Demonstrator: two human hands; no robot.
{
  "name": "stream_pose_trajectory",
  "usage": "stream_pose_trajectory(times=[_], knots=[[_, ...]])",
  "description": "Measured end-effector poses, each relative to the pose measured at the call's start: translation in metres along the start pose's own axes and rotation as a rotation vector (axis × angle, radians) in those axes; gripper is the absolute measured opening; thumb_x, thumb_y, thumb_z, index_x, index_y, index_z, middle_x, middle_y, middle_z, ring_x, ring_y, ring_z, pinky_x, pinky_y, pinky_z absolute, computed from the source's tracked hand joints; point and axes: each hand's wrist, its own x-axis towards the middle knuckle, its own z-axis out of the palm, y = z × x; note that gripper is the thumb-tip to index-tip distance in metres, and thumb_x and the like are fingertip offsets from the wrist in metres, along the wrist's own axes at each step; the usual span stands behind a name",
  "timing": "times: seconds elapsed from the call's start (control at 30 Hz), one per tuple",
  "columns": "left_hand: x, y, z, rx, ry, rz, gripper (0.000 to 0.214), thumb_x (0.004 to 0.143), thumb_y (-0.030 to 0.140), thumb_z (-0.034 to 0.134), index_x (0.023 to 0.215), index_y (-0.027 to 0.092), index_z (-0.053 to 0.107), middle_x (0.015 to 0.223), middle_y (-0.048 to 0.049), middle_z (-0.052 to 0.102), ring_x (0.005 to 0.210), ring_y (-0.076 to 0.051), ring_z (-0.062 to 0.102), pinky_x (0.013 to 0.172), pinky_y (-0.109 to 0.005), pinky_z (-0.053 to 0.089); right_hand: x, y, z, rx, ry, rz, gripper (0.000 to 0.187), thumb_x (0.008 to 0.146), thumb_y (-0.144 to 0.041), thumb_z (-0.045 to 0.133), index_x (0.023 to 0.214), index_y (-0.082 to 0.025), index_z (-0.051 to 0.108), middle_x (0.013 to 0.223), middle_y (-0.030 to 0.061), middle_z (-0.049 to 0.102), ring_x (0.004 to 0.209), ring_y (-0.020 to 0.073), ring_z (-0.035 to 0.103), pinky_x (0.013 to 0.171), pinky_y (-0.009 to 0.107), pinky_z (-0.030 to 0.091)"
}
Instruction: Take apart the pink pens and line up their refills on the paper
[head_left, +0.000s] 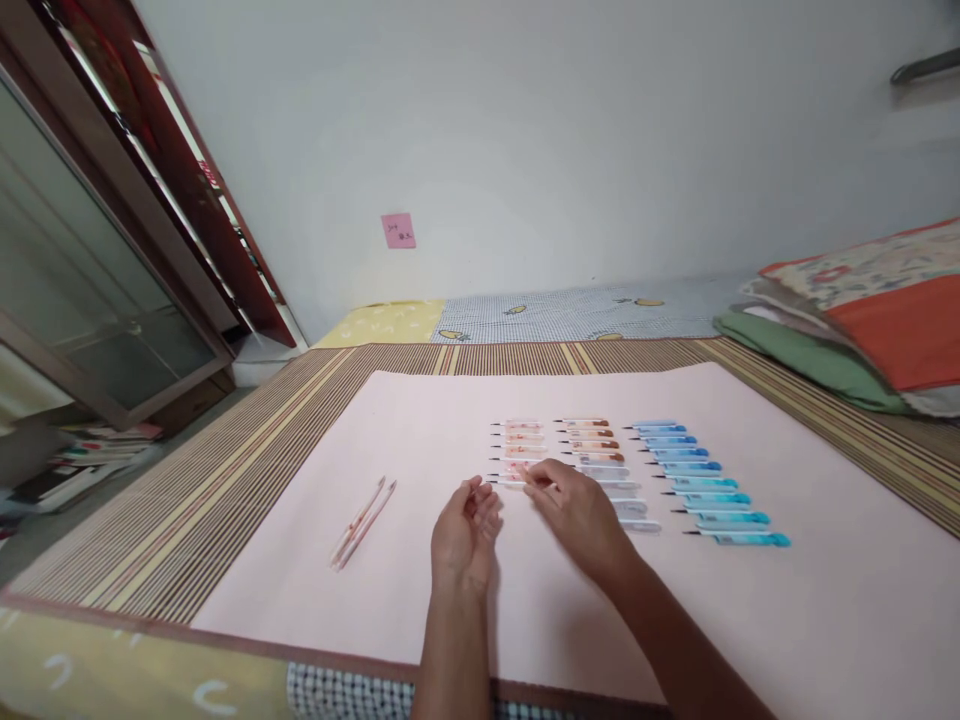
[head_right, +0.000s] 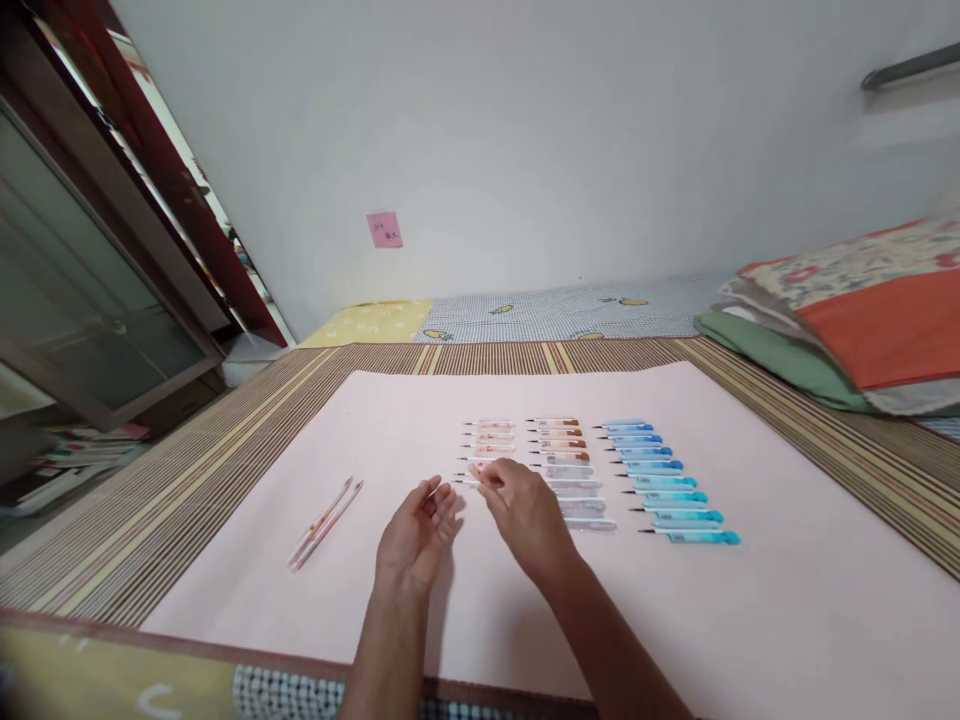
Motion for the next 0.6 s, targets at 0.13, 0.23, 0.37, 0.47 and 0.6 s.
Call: stream_pose_trajectory(times=[0.13, 0.23, 0.37, 0.47, 0.6], knots=[[0.004, 0.002, -0.002, -0.082, 0.024, -0.003, 0.005, 0.085, 0.011, 0.07, 0.09, 0.014, 0.068, 0.073, -0.004, 0.069, 0.058, -0.012, 0.067, 0.049, -0.018, 0.049, 0.001, 0.028, -0.003, -0.307, -0.039, 0.02, 0.014, 0.093, -0.022, 0.058, 0.08, -0.023, 0.063, 0.084, 0.0031, 0.071, 0.079, 0.0204, 0.06, 0.074, 0.033, 0.04], [0.005, 0.0, -0.002, -0.088, 0.019, -0.02, 0.008, 0.084, 0.01, 0.071, 0.09, 0.013, 0.068, 0.073, -0.0042, 0.069, 0.057, -0.012, 0.067, 0.048, -0.018, 0.048, -0.001, 0.036, 0.005, -0.456, -0.075, -0.007, 0.016, 0.092, -0.015, 0.059, 0.079, -0.022, 0.064, 0.085, 0.0044, 0.072, 0.082, 0.0217, 0.06, 0.075, 0.033, 0.038], [0.006, 0.0, -0.003, -0.083, 0.017, -0.014, 0.01, 0.082, 0.01, 0.074, 0.089, 0.014, 0.068, 0.073, -0.0039, 0.069, 0.058, -0.012, 0.068, 0.049, -0.018, 0.048, -0.001, 0.038, 0.016, -0.595, -0.128, -0.015, 0.016, 0.093, -0.012, 0.061, 0.081, -0.022, 0.067, 0.089, 0.0067, 0.072, 0.085, 0.0242, 0.06, 0.075, 0.034, 0.037], [0.006, 0.001, -0.003, -0.085, 0.012, -0.016, 0.01, 0.082, 0.01, 0.073, 0.089, 0.014, 0.068, 0.073, -0.0038, 0.069, 0.058, -0.012, 0.067, 0.049, -0.018, 0.048, 0.0, 0.041, 0.021, -0.618, -0.161, 0.003, 0.015, 0.091, -0.01, 0.062, 0.082, -0.021, 0.068, 0.09, 0.007, 0.072, 0.087, 0.0245, 0.06, 0.075, 0.034, 0.038], [0.004, 0.003, -0.003, -0.089, 0.022, -0.034, 0.008, 0.084, 0.009, 0.071, 0.09, 0.013, 0.068, 0.073, -0.0039, 0.069, 0.058, -0.012, 0.067, 0.049, -0.018, 0.048, -0.001, 0.041, 0.017, -0.538, -0.149, 0.024, 0.015, 0.087, -0.007, 0.065, 0.086, -0.021, 0.067, 0.093, 0.0058, 0.072, 0.089, 0.0228, 0.06, 0.078, 0.032, 0.039]])
